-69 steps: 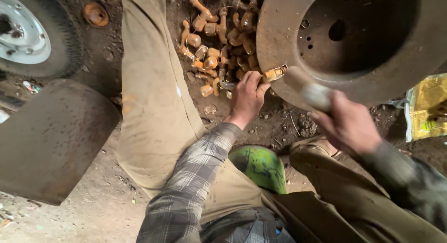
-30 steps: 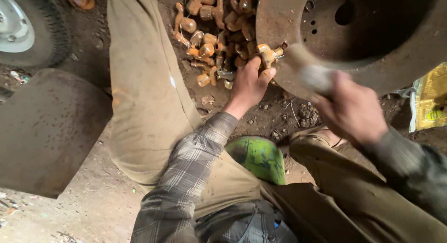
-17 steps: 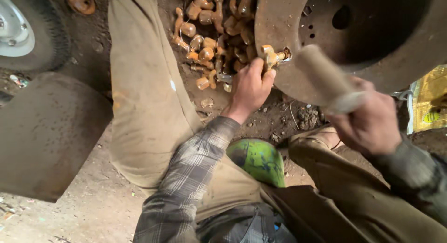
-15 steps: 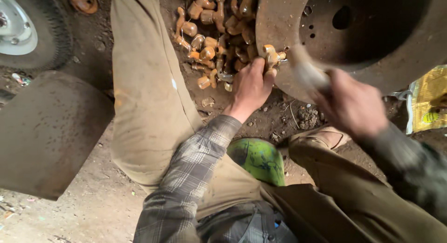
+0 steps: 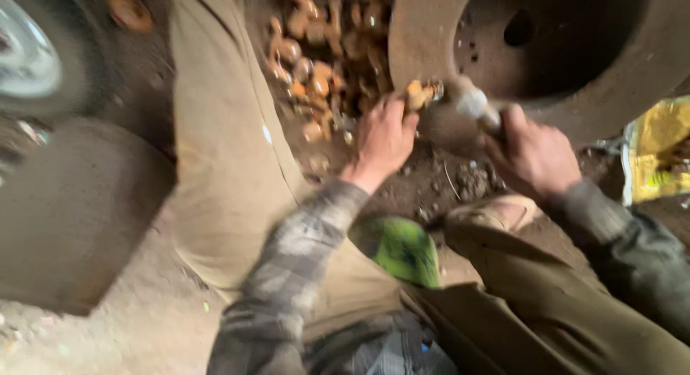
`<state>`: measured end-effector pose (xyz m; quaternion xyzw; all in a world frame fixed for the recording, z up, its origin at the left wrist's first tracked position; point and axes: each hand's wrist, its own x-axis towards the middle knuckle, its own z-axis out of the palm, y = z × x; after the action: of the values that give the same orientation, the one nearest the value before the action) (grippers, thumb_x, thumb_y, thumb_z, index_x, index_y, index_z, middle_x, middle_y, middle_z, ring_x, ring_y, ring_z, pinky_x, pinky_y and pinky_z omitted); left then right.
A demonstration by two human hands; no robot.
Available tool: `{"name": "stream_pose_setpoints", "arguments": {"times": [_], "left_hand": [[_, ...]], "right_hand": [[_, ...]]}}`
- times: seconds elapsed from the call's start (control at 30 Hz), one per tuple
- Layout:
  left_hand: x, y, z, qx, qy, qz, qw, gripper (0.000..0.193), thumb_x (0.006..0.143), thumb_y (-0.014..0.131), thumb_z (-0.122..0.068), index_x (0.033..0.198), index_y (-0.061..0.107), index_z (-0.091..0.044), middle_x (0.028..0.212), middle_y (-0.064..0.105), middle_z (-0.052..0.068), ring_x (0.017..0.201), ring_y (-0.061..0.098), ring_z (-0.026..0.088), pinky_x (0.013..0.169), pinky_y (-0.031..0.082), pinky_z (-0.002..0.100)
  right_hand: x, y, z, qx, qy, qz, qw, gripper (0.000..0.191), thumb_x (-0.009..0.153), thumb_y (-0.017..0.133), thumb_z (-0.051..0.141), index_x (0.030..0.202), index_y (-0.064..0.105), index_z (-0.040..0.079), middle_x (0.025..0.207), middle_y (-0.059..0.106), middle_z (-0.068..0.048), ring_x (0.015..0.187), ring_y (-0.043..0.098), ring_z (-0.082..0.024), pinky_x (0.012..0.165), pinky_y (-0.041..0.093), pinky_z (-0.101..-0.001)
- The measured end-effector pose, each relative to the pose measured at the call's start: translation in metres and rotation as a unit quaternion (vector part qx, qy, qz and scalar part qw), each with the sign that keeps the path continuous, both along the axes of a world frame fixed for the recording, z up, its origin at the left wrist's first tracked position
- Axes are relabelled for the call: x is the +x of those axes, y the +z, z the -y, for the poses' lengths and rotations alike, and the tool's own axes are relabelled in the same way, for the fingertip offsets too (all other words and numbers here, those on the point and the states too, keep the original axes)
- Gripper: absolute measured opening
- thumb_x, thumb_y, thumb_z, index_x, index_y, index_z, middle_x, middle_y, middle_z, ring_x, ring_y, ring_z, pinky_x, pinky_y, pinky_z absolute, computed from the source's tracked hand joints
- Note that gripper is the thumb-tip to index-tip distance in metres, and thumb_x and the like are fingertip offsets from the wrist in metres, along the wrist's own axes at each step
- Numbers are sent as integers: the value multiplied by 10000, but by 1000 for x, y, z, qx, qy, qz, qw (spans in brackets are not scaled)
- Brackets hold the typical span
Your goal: The person sits on the ground and uses a hammer to strike small metal parts, then uses a screwdriver to adjust internal components. The person repeatedly picks up parts from a pile, hammers them, and manipulates them with a screwdriver.
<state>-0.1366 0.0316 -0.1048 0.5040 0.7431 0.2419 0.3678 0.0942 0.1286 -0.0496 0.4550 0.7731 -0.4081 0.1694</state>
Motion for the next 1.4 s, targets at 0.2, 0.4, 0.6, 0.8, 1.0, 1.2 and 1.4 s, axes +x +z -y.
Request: {"name": "stream_pose_setpoints", "arguments": {"times": [0.2,0.4,0.6,0.8,1.0,1.2,1.4], "left_hand": [[2,0,2,2,-14,-11,1000,286,949,645,-167,1182,602,-7,1114,679,223,982,680,428,838,553,488],[0,3,2,-64,-11,-17,998,252,951,651,-190,1127,596,-19,1111,682,216,968,680,426,813,544,504],[-9,6,-6,-215,78,172,958,276,984,673,-235,1066,643,26,874,757,207,752,745,265,687,578,388],[-9,18,-5,-170,71,510,840,248,1004,627,-163,1164,626,26,1007,752,99,808,708,152,709,589,314],[-1,34,-7,-166,23,542,823,214,1027,663,-153,1127,655,36,1011,724,82,849,683,142,778,597,325],[3,43,-8,-199,-6,475,857,185,990,638,-129,1123,672,-4,982,718,46,827,682,126,763,577,302],[11,65,-19,-73,-97,280,952,216,894,646,-101,1089,703,-29,1004,752,79,920,741,185,847,573,327]], "right_hand": [[14,17,0,42,-89,-166,981,394,1021,626,318,1229,478,18,892,651,-251,781,666,-463,677,526,-536],[14,-4,6,43,-35,-89,994,397,956,714,334,1147,545,29,880,662,-224,764,652,-462,635,514,-537],[48,-26,36,200,-53,-115,972,414,879,808,307,1178,635,78,996,641,-130,894,629,-346,759,509,-453],[49,-25,43,268,-34,-88,959,509,749,857,268,1206,697,111,1092,619,-120,986,571,-321,827,469,-457],[34,18,12,122,-98,-257,954,513,792,832,135,1257,642,31,1176,624,-157,1035,640,-327,870,538,-426],[22,47,-13,-39,-117,-388,914,462,829,802,76,1254,638,-3,985,665,-92,842,706,-176,749,564,-300],[16,34,-2,-107,-181,-380,901,261,864,792,40,1095,677,2,952,693,-66,838,694,-149,751,577,-281]]}}
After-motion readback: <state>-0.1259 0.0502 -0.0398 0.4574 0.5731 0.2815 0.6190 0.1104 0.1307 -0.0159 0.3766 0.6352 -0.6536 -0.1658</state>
